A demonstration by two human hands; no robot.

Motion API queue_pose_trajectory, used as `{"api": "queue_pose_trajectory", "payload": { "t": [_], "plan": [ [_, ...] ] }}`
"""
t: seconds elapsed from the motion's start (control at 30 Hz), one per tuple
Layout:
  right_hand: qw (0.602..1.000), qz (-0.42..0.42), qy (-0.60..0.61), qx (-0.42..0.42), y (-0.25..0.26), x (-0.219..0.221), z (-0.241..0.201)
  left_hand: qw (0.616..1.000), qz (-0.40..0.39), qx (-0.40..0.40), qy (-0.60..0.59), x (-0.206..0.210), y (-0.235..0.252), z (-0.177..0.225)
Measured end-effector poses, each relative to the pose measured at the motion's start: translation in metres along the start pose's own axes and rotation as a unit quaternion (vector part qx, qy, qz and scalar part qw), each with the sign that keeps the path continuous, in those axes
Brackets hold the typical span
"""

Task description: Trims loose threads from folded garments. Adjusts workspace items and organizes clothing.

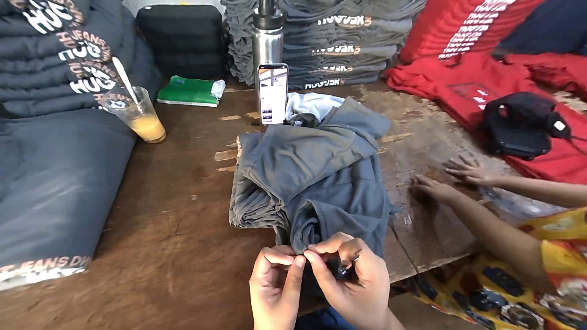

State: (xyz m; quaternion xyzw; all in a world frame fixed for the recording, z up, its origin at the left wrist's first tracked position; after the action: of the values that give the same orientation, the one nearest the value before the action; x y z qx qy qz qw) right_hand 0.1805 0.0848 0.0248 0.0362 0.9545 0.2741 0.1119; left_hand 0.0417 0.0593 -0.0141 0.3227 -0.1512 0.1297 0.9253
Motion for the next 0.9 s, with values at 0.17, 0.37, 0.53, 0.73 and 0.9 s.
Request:
{"api": "queue_pose_trajectory", "payload": {
  "t": [0.17,0.37,0.53,0.73,0.9],
  "plan": [
    [0.997,-0.02,-0.076,-0.016,-0.006,-0.002,-0.008,0.99,-0.062,0.086,0.098,0.004,-0.004,-0.003],
    [0.993,-0.018,-0.106,-0.05,-0.014,0.001,-0.015,0.98,-0.074,0.127,0.134,0.005,-0.003,-0.004],
    [0.996,-0.039,-0.054,-0.053,-0.016,0.0,-0.016,0.978,-0.067,0.14,0.136,0.002,-0.003,-0.004],
    [0.981,-0.116,-0.153,0.0,-0.006,-0.012,0.007,1.0,0.008,0.009,0.016,-0.006,0.0,-0.008],
    [0.937,-0.169,-0.304,0.015,-0.003,-0.02,0.013,0.994,0.027,-0.056,-0.084,-0.008,-0.001,-0.008]
  ]
}}
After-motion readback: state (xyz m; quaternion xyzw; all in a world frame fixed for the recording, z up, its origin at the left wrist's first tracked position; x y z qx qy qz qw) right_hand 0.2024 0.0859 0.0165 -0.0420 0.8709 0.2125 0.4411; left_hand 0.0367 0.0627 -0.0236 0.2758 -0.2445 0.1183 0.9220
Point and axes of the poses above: each hand's wrist, its own y-axis towards the middle knuckle, its own x-axis out of the palm, z = x × y, the point moved 6 cm from there along y, towards the middle knuckle, and after that the axes turned 13 degrees about x, right-handed, at the moved point
